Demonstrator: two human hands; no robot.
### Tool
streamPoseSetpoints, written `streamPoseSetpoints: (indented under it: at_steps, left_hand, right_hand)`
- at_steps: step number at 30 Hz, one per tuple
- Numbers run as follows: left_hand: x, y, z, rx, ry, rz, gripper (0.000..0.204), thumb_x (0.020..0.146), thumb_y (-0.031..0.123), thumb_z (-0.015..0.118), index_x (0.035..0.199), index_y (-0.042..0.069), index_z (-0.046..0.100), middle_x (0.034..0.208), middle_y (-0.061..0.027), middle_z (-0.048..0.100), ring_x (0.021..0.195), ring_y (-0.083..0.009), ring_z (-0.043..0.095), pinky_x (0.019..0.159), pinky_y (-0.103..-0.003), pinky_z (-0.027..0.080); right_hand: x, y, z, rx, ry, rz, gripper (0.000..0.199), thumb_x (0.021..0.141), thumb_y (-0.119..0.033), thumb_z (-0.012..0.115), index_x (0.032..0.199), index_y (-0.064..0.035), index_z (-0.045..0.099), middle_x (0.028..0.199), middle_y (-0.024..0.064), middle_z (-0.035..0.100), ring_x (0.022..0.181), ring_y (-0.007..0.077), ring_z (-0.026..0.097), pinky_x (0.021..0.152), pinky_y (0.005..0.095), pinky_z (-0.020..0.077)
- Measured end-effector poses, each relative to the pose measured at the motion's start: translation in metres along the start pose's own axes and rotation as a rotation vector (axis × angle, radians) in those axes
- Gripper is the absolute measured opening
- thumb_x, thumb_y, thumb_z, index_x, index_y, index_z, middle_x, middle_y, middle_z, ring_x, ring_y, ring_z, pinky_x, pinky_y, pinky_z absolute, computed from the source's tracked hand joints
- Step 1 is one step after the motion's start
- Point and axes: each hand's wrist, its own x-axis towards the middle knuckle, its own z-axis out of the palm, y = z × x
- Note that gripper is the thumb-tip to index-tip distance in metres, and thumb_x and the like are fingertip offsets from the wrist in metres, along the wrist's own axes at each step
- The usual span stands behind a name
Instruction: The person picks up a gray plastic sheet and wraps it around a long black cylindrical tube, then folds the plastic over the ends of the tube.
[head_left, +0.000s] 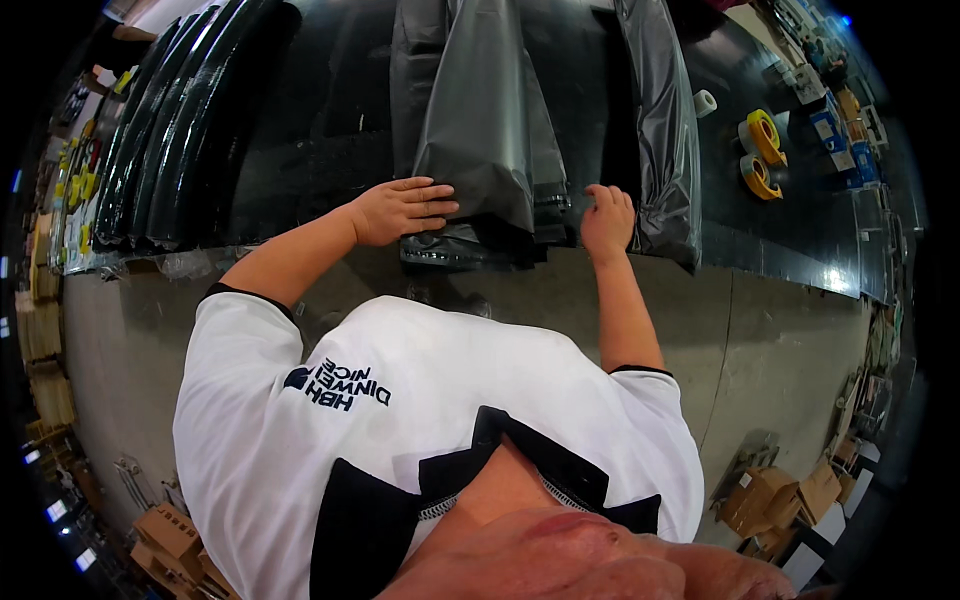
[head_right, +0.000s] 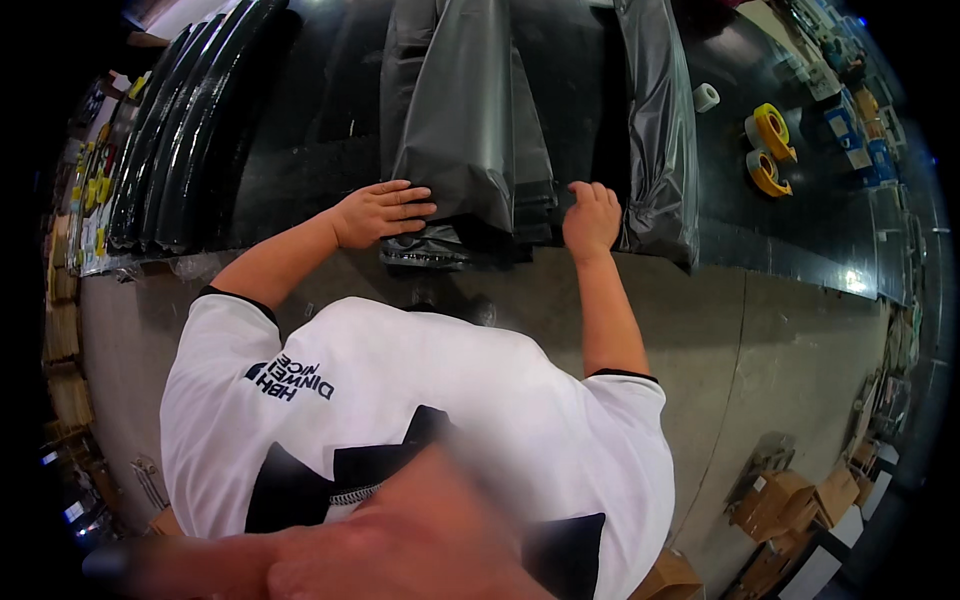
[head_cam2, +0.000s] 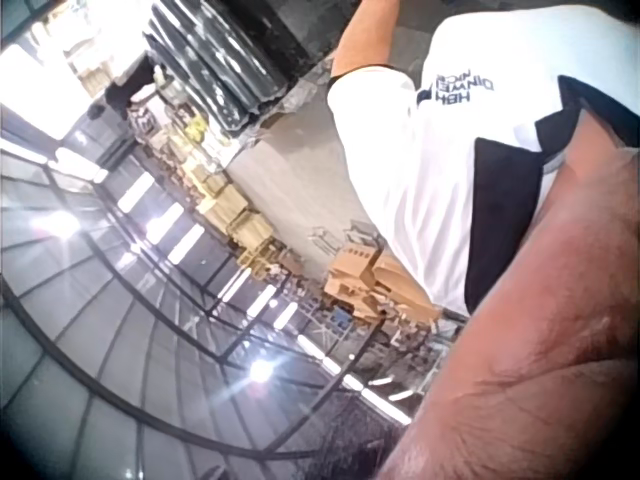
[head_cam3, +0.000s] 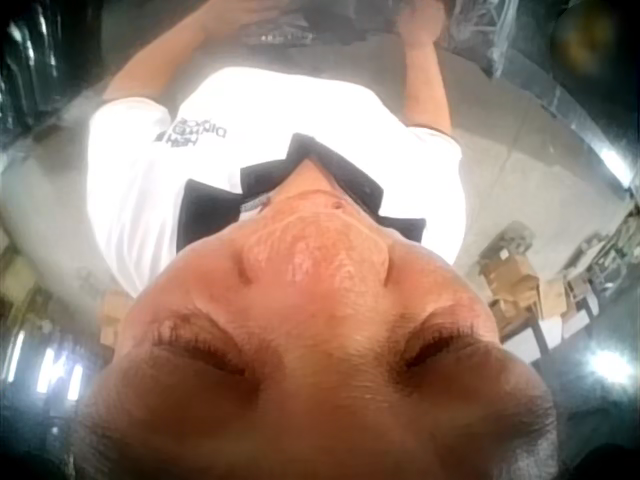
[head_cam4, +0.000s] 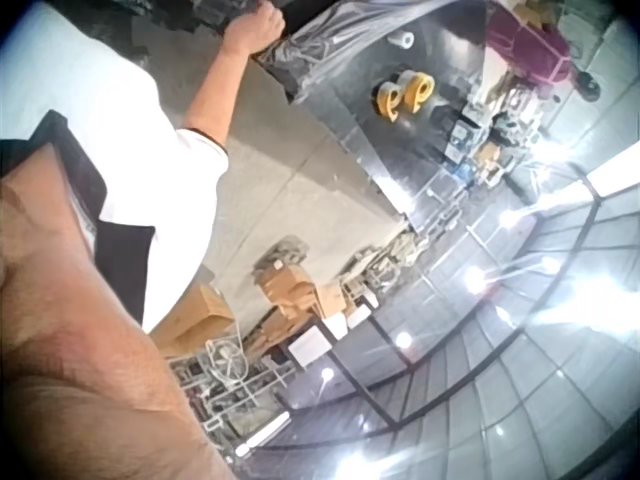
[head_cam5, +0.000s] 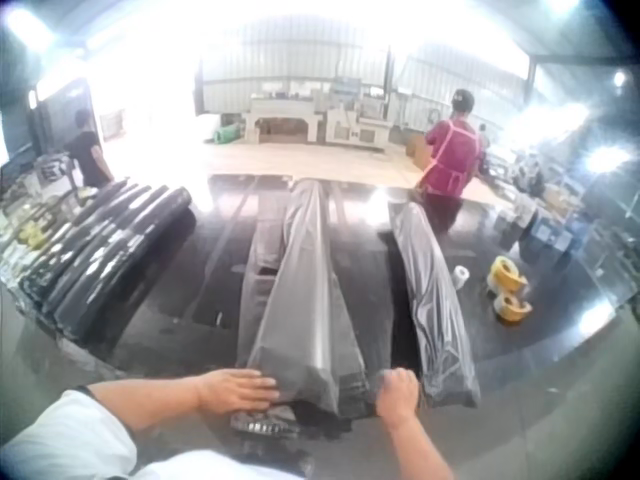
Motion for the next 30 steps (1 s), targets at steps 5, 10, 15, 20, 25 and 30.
streamPoseSetpoints:
  at_steps: [5,10,15,20,25,30]
  left_hand:
    - [0.005,-0.002,-0.006,0.029,0.020,0.008,0.046,0.085,0.009,0.053,0.130,0.015,0.056,0.152,-0.0024,0.041,0.145,-0.0227,0.030,0.120,-0.041,0.023]
    - [0.020,-0.013,-0.012,0.080,0.029,0.050,0.046,0.084,0.011,0.054,0.130,0.014,0.055,0.151,-0.0004,0.042,0.144,-0.0215,0.031,0.120,-0.041,0.024]
    - [0.017,-0.014,-0.010,-0.012,-0.063,0.013,0.045,0.081,0.012,0.060,0.126,0.014,0.059,0.149,-0.0014,0.044,0.144,-0.0210,0.030,0.120,-0.039,0.024]
    - [0.004,-0.007,0.001,-0.303,0.181,-0.197,0.046,0.074,0.004,0.067,0.119,0.010,0.063,0.138,-0.0050,0.056,0.136,-0.0267,0.043,0.112,-0.042,0.037]
    - [0.004,0.011,0.019,-0.662,0.478,-0.536,0.033,0.083,0.004,0.066,0.116,0.005,0.064,0.123,-0.0078,0.065,0.122,-0.0262,0.056,0.102,-0.035,0.045]
    - [0.018,0.016,0.030,-1.271,0.838,-1.144,0.024,0.100,0.021,0.057,0.104,-0.001,0.066,0.087,0.0029,0.065,0.076,-0.0045,0.054,0.071,-0.024,0.046]
  right_hand:
    - [0.009,-0.042,-0.012,0.014,0.065,-0.575,0.060,0.071,0.000,0.060,0.129,-0.0162,0.060,0.140,0.0067,0.049,0.131,0.0260,0.045,0.104,0.0389,0.0430]
    - [0.017,-0.054,-0.008,0.021,0.095,-1.015,0.056,0.071,-0.008,0.063,0.127,-0.0153,0.060,0.141,0.0040,0.048,0.134,0.0244,0.043,0.108,0.0384,0.0414]
    - [0.020,-0.051,0.003,0.149,-0.013,-1.038,0.032,0.068,-0.011,0.067,0.100,-0.0116,0.065,0.122,0.0041,0.061,0.124,0.0242,0.053,0.103,0.0388,0.0462]
    - [0.017,-0.047,0.011,0.576,-0.001,-0.640,0.026,0.062,0.001,0.067,0.087,-0.0061,0.061,0.108,0.0066,0.066,0.110,0.0294,0.061,0.093,0.0396,0.0510]
    - [0.010,-0.059,0.033,1.104,0.044,-0.150,0.010,0.079,0.003,0.064,0.085,-0.0032,0.061,0.096,0.0045,0.068,0.097,0.0187,0.063,0.084,0.0301,0.0504]
    - [0.021,-0.071,0.035,1.458,0.105,0.364,0.013,0.094,-0.010,0.061,0.082,-0.0058,0.062,0.080,-0.0026,0.060,0.076,0.0060,0.052,0.066,0.0235,0.0422]
